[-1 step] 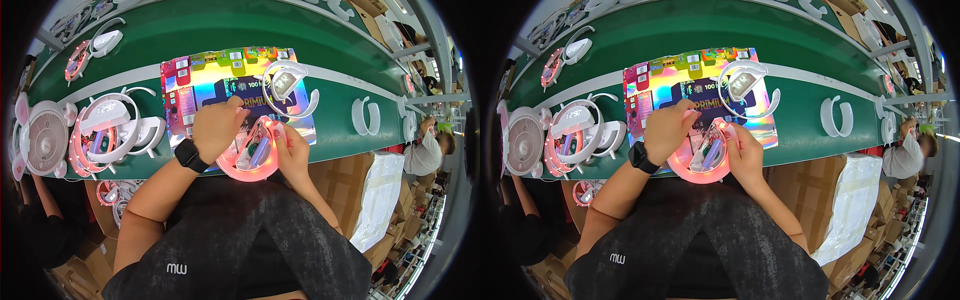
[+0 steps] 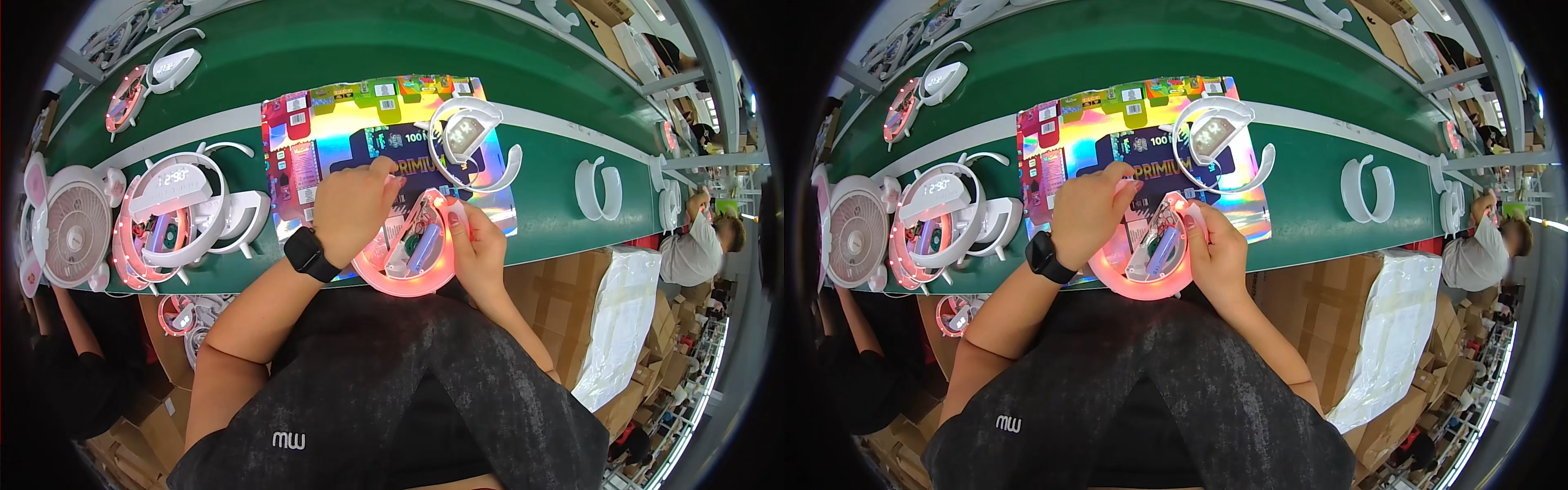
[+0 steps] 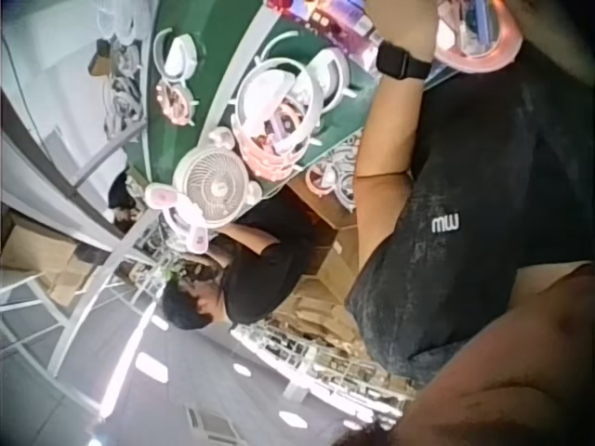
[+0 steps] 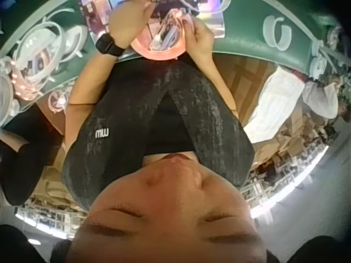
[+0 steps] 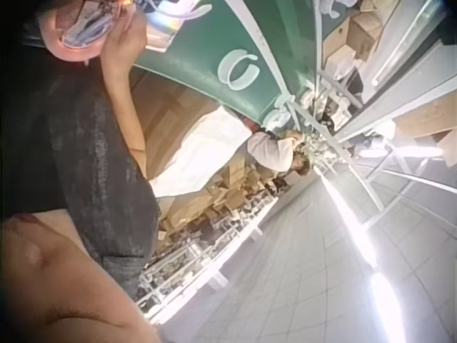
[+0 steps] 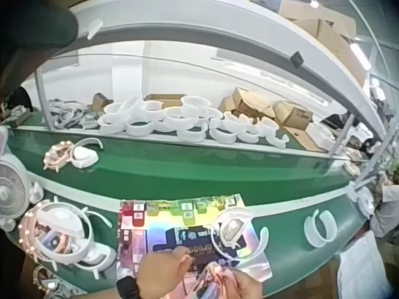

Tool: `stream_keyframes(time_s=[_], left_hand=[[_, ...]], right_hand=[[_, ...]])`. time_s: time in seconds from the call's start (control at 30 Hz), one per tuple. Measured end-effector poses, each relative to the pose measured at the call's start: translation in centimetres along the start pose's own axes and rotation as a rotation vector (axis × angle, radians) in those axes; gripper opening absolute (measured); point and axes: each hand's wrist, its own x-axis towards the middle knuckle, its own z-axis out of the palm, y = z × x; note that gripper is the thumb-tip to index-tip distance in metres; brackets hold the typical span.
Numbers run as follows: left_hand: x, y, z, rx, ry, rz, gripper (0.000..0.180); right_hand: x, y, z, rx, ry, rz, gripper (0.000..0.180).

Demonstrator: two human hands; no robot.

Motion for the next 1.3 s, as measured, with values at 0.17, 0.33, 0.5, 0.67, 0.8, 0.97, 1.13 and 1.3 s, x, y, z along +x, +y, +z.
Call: stream_keyframes(time_s=[0.17,0.33,0.5,0.67,0.8,0.97,1.13,1.3], left_hand=[[-0.1,-0.6,0.7,0.0,0.046,0.003,0.022],[0.1,-0.7,1.1,0.049,0.052,0.039,0.02],[0.9,0.4,1.1,0.235,-0.061,0.071,0.022],[0.9,1.1,0.8,0.374,-0.141,0.095,0.031],[-1.0,-1.4,0.5,-0.216,0.001,-0.069,0.058],[-4.4,-0.7,-1.3,-0.103,-0.061,-0.244,0.058],[-4.4,0.2,-2.3,-0.335,-0.004,-0.285,0.045],[-5.8,1.4,-2.7,-0.388,0.226,-0.051,0.037]], right_hand=[[-0.6,0.4,0.2,0.071,0.005,0.058,0.027],[-0.3,0.8,1.0,0.007,0.095,-0.02,0.03],[0.4,1.3,1.3,-0.102,0.087,-0.124,0.037],[1.2,0.8,1.3,-0.231,0.092,-0.225,0.028],[1.0,0.5,0.5,-0.042,0.105,-0.015,0.017],[0.5,1.4,0.1,-0.061,0.076,-0.043,0.016],[1.0,0.9,-0.1,0.314,-0.01,0.126,0.021],[1.2,0.2,-0.9,0.36,-0.211,0.026,0.053]])
